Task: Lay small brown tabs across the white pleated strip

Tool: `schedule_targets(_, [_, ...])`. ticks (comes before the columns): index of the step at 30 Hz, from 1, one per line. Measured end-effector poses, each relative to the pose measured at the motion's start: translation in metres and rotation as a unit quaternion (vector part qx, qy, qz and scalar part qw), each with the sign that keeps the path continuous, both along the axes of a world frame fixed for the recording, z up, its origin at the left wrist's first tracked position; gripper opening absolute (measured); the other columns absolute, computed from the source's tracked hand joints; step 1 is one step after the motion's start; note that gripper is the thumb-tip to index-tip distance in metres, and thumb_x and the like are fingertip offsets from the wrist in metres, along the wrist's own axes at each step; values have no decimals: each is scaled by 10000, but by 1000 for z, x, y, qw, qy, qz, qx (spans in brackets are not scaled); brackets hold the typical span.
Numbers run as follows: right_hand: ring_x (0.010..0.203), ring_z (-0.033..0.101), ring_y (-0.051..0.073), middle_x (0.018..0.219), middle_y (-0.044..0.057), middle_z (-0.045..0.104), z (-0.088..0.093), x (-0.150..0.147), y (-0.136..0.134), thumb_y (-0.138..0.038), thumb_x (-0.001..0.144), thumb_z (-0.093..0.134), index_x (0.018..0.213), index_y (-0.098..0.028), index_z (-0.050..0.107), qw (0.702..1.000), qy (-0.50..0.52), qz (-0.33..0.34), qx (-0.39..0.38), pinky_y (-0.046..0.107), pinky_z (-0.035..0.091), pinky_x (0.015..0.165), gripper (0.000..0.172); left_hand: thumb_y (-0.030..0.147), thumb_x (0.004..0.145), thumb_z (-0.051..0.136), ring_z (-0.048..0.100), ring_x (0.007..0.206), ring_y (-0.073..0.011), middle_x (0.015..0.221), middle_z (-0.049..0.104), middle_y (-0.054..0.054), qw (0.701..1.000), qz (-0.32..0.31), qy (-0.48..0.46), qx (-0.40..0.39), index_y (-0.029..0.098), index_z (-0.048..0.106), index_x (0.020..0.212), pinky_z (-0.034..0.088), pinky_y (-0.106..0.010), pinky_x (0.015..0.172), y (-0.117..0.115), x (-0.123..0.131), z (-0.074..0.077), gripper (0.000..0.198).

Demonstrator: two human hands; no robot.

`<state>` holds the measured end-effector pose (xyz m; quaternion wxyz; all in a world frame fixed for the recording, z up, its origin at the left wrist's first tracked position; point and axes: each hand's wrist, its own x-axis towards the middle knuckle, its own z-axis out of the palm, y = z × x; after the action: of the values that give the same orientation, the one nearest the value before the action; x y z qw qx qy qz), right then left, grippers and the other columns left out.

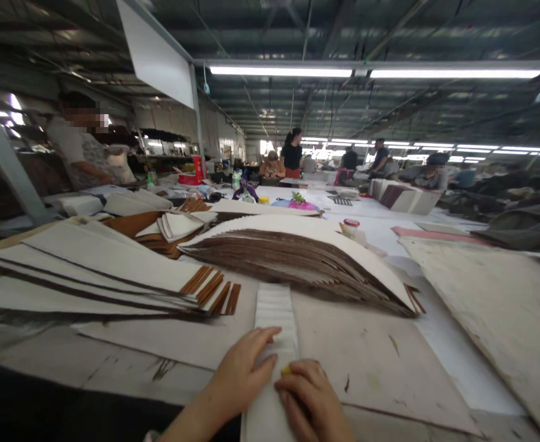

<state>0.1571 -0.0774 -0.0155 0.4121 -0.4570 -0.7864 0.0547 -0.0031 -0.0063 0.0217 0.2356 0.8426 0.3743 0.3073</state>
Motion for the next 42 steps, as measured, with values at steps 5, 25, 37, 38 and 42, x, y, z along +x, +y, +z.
schedule_targets(5, [940, 496, 164, 945, 53, 551, 10, 0, -5, -126, 815, 475, 951, -221, 562, 997, 31, -9, -68, 314, 431, 816, 188, 129, 720, 509, 511, 1055, -183, 1153, 566, -55, 987, -92, 100, -81, 169, 507, 1165, 369, -312, 943, 12, -2, 30, 447])
schedule_targets(25, [896, 491, 163, 912, 47, 560, 13, -2, -5, -144, 817, 485, 912, -212, 573, 997, 60, -8, -56, 330, 427, 772, 146, 89, 740, 480, 514, 930, -174, 938, 576, -38, 968, -140, 207, 8, 158, 585, 964, 411, -284, 844, 17, 22, 36, 257])
schedule_targets(37, [892, 490, 157, 908, 36, 570, 12, -3, -4, -132, 806, 502, 902, -205, 575, 996, 70, -15, -46, 318, 414, 773, 142, 102, 853, 393, 474, 902, -181, 939, 542, -46, 955, -146, 245, 77, 155, 546, 996, 407, -314, 841, 0, 18, 27, 216])
schedule_targets(38, [892, 490, 157, 908, 37, 571, 12, -3, -4, -132, 807, 501, 902, -204, 575, 996, 70, -15, -45, 318, 415, 771, 141, 101, 853, 390, 470, 897, -183, 931, 539, -45, 954, -147, 250, 81, 158, 545, 988, 407, -317, 836, 0, 18, 27, 213])
schedule_targets(42, [897, 492, 159, 918, 38, 573, 13, -4, -5, -146, 811, 501, 898, -204, 574, 996, 71, -15, -50, 327, 413, 785, 128, 96, 850, 389, 460, 877, -190, 906, 529, -41, 945, -147, 275, 98, 158, 535, 977, 407, -331, 819, -3, 19, 27, 203])
